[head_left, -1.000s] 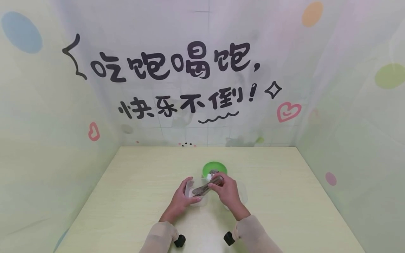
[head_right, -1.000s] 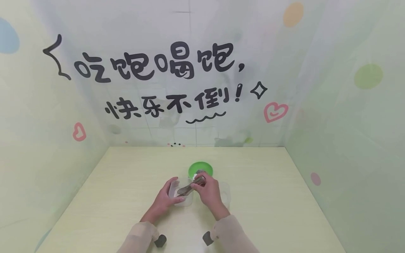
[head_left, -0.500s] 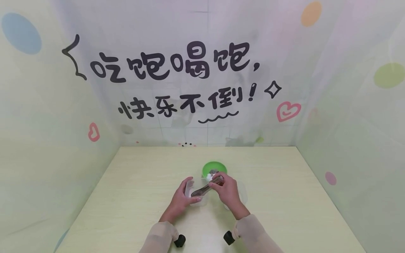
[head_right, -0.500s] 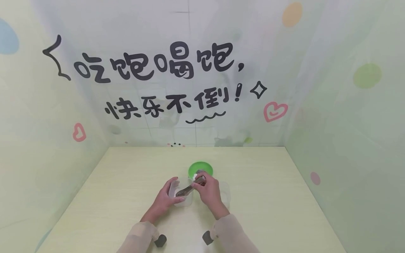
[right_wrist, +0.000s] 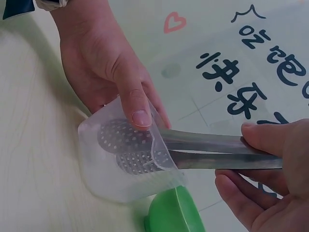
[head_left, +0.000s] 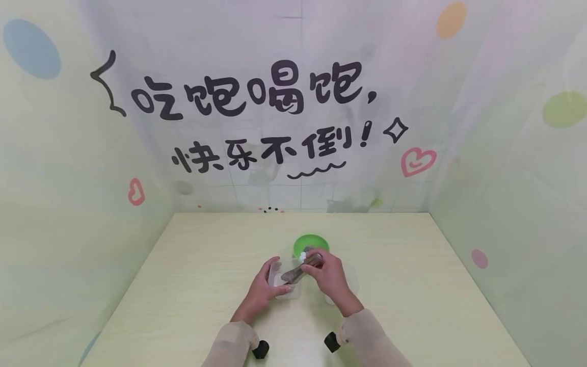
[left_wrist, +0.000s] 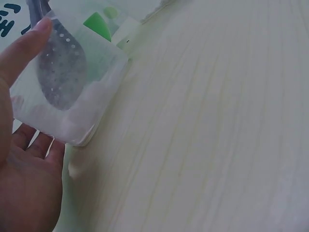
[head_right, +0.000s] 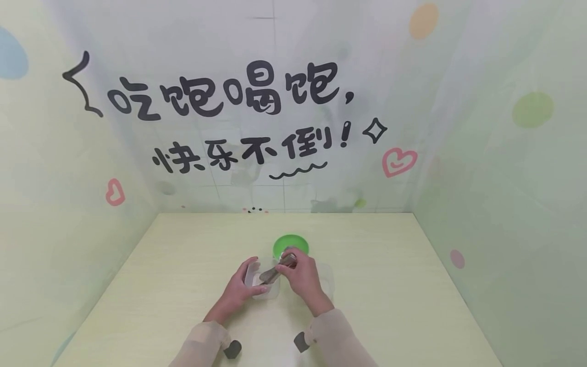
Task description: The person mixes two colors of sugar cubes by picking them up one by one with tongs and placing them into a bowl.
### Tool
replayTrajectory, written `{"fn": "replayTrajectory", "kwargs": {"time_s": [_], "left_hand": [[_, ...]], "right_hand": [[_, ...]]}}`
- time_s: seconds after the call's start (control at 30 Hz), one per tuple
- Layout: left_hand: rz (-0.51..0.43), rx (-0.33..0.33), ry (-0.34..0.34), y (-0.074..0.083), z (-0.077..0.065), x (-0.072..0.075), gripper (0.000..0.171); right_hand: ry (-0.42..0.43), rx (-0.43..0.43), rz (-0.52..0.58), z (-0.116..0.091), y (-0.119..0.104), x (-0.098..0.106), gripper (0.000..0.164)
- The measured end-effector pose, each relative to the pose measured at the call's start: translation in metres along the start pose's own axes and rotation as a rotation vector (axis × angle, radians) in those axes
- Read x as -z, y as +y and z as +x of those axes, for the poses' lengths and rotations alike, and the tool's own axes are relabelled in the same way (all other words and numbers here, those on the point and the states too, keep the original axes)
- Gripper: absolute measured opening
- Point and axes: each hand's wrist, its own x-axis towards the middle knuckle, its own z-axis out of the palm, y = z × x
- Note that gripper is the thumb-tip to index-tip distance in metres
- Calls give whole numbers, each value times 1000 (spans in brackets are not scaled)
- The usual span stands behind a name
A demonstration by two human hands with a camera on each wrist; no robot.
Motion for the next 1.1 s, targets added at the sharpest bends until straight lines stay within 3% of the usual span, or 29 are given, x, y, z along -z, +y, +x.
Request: {"fn": "replayTrajectory", "kwargs": {"time_s": [0.2,0.53,1.1], "left_hand": [[8,6,-1,1,-1,1,93],[24,15,1,-2,0,1,93],[20,6,8,0,0,0,89]], "right_hand": [[-13,54,-25,-1,-4,0,21],[-65,72,-88,0,-1,-1,20],[104,113,-26,-6,5,-3,17]]}}
